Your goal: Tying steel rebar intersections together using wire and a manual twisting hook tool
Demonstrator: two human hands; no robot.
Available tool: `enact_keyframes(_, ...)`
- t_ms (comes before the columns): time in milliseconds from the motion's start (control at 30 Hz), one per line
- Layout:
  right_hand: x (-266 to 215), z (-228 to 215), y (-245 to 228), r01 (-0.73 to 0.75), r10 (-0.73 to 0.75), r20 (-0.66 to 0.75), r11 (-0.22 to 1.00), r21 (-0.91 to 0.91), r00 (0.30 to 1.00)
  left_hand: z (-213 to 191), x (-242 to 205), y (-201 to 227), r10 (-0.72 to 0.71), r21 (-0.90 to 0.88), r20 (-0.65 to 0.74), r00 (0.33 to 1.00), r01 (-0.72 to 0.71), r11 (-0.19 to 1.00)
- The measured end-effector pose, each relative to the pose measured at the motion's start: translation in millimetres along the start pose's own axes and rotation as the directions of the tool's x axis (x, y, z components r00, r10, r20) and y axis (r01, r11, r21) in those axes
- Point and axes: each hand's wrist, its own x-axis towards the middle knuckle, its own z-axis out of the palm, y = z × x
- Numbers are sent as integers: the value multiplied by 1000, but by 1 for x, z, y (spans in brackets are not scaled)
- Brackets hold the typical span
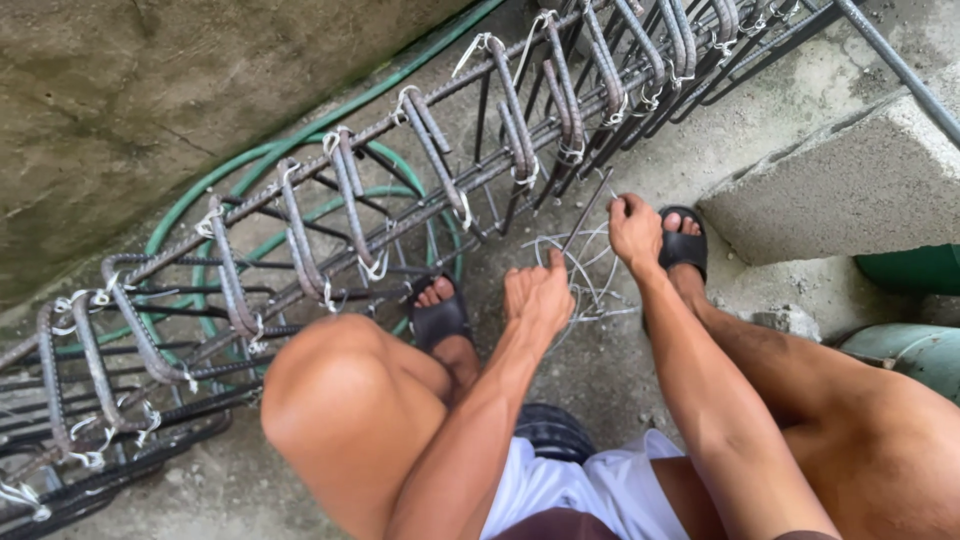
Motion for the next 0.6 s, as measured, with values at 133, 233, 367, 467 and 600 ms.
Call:
enact_keyframes(133, -6, -1, 0, 10, -9, 7, 1000, -11, 1000, 4, 2, 3, -16, -18, 56, 998, 17, 1000)
enact_keyframes(233, -3, 2, 2, 32, -32, -2, 999, -6, 999, 13, 12, 3, -24, -20, 72, 997, 26, 999)
enact_keyframes(367, -2, 5, 3, 71, -71, -14, 997, 12, 997, -11, 4, 10, -15, 15, 79, 997, 14, 1000)
enact_keyframes(467, -11, 0, -2, 46, -46, 1, 999, -9, 999, -10, 6, 20, -25, -4, 32, 999, 25, 1000)
enact_keyframes(600, -11, -6, -2, 39, -38, 44, 999, -33, 998, -27, 9, 36, 29, -16, 21, 999, -28, 999)
